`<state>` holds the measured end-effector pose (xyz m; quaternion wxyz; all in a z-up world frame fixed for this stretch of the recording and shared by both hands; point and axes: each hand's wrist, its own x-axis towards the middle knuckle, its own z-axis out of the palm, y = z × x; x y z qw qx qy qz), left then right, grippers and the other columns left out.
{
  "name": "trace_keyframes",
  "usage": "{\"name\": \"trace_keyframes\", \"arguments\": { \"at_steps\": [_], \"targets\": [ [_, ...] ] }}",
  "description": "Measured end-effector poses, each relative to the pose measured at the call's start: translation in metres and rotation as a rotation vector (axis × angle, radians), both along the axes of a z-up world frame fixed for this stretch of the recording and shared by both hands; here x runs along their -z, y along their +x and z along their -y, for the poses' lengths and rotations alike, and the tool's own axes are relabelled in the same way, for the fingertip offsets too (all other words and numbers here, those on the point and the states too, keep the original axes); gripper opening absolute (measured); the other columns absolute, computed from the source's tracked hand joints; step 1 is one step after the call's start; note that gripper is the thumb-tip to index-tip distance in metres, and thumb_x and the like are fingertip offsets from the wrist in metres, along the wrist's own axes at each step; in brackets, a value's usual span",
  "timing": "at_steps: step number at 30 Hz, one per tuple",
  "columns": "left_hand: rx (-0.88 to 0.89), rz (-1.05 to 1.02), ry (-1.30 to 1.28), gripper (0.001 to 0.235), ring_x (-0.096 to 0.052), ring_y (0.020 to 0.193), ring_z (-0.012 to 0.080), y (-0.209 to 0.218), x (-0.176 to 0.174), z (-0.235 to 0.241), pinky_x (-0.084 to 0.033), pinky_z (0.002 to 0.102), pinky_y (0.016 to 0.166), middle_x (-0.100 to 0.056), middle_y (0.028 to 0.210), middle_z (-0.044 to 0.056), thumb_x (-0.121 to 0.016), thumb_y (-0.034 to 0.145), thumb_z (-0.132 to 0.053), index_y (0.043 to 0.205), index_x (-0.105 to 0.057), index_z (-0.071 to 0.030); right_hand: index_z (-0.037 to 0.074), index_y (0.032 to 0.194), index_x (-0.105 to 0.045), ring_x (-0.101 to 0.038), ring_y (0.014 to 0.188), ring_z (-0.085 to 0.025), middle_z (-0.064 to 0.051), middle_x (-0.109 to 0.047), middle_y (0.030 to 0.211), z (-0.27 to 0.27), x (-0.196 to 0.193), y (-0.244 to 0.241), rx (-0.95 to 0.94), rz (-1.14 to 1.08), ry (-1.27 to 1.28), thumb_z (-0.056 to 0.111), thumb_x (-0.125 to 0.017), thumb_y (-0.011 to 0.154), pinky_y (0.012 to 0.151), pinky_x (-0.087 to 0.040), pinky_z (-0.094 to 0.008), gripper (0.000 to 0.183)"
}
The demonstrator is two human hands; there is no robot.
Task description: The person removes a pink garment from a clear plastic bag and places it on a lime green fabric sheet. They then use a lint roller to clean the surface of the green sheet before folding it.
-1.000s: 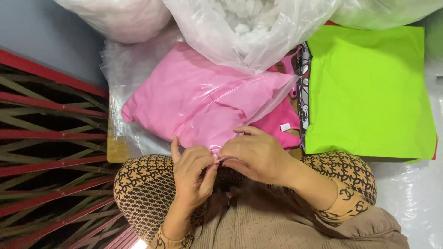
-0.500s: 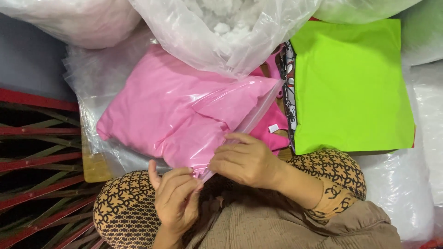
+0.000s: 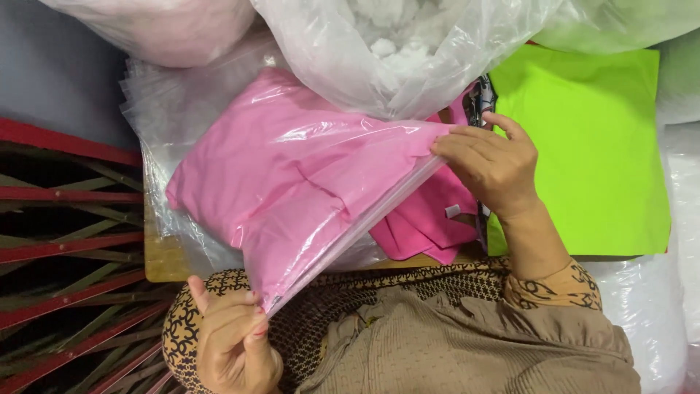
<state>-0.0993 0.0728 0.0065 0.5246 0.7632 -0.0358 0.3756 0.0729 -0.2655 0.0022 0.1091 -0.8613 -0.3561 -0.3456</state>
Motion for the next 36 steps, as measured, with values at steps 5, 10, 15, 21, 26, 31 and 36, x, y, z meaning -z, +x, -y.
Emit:
{"name": "trace_keyframes", "arguments": {
  "at_steps": [5, 10, 15, 21, 26, 31, 36],
  "targets": [
    [0.112, 0.032, 0.036, 0.003, -0.068, 0.084, 0.0165, -0.006, 0.005, -0.005, -0.025, 0.060, 0.135, -0.065, 0.084, 0.001, -0.064, 0.094, -0.014, 0.092, -0.063, -0.015, 0.017, 0.107, -0.078, -0.081, 0.092, -0.021, -0.002, -0.083, 0.099, 0.027, 0.013, 0.011, 0.090, 0.028, 0.004, 0.011, -0.079, 0.108, 0.090, -0.057, -0.040, 0.006],
    [0.170, 0.161, -0.076, 0.007, -0.067, 0.084, 0.0109, -0.009, -0.006, -0.018, -0.029, 0.060, 0.135, -0.064, 0.084, -0.005, -0.061, 0.096, -0.014, 0.094, -0.063, -0.021, 0.017, 0.114, -0.089, -0.081, 0.099, -0.017, 0.001, -0.084, 0.112, 0.167, 0.077, 0.021, 0.560, 0.006, -0.015, 0.010, -0.095, 0.109, 0.080, -0.059, -0.028, 0.010],
    [1.030, -0.257, 0.276, 0.030, -0.069, 0.097, 0.0181, 0.007, -0.008, 0.018, -0.017, 0.060, 0.122, -0.070, 0.098, 0.002, -0.078, 0.085, -0.041, 0.094, -0.072, -0.013, 0.003, 0.123, -0.083, -0.072, 0.100, -0.017, -0.007, -0.078, 0.109, 0.110, 0.039, -0.015, 0.592, -0.300, 0.381, 0.004, -0.078, 0.120, 0.075, -0.051, -0.032, 0.006],
    [-0.047, -0.752, 0.017, 0.030, -0.053, 0.126, 0.0406, 0.055, -0.015, -0.009, -0.029, 0.059, 0.117, -0.060, 0.122, 0.019, -0.068, 0.096, -0.022, 0.119, -0.068, -0.003, 0.015, 0.117, -0.076, -0.071, 0.104, -0.032, -0.010, -0.076, 0.106, -0.033, 0.020, -0.001, 0.251, -0.672, 0.326, 0.017, -0.071, 0.102, 0.091, -0.053, -0.044, 0.016],
    [-0.458, -0.640, -0.171, 0.066, -0.039, 0.139, 0.0412, 0.096, 0.117, -0.048, -0.022, 0.054, 0.122, -0.041, 0.137, 0.021, -0.075, 0.090, -0.023, 0.145, -0.042, -0.010, 0.013, 0.132, -0.068, -0.065, 0.118, -0.038, -0.016, -0.071, 0.123, -0.119, 0.075, 0.061, 0.279, -0.893, 0.225, 0.041, -0.050, 0.110, 0.104, -0.046, -0.051, 0.040],
    [-0.500, -0.815, -0.588, 0.090, -0.037, 0.147, 0.0400, 0.101, 0.132, -0.048, -0.026, 0.055, 0.124, -0.039, 0.155, 0.026, -0.068, 0.094, -0.038, 0.158, -0.007, -0.023, -0.004, 0.134, -0.059, -0.062, 0.120, -0.050, -0.032, -0.068, 0.121, -0.157, 0.023, 0.044, 0.425, -1.171, 0.134, 0.055, -0.057, 0.096, 0.104, -0.045, -0.060, 0.070],
    [-0.405, -0.511, -1.225, 0.085, -0.028, 0.152, 0.0410, 0.076, 0.011, -0.040, -0.037, 0.051, 0.119, -0.015, 0.166, 0.026, -0.074, 0.095, -0.023, 0.161, -0.023, -0.006, 0.014, 0.108, -0.072, -0.057, 0.079, -0.015, 0.001, -0.065, 0.101, -0.102, -0.037, -0.010, 0.161, -1.330, 0.833, 0.019, -0.072, 0.082, 0.054, -0.044, -0.025, 0.027]
  ]
}}
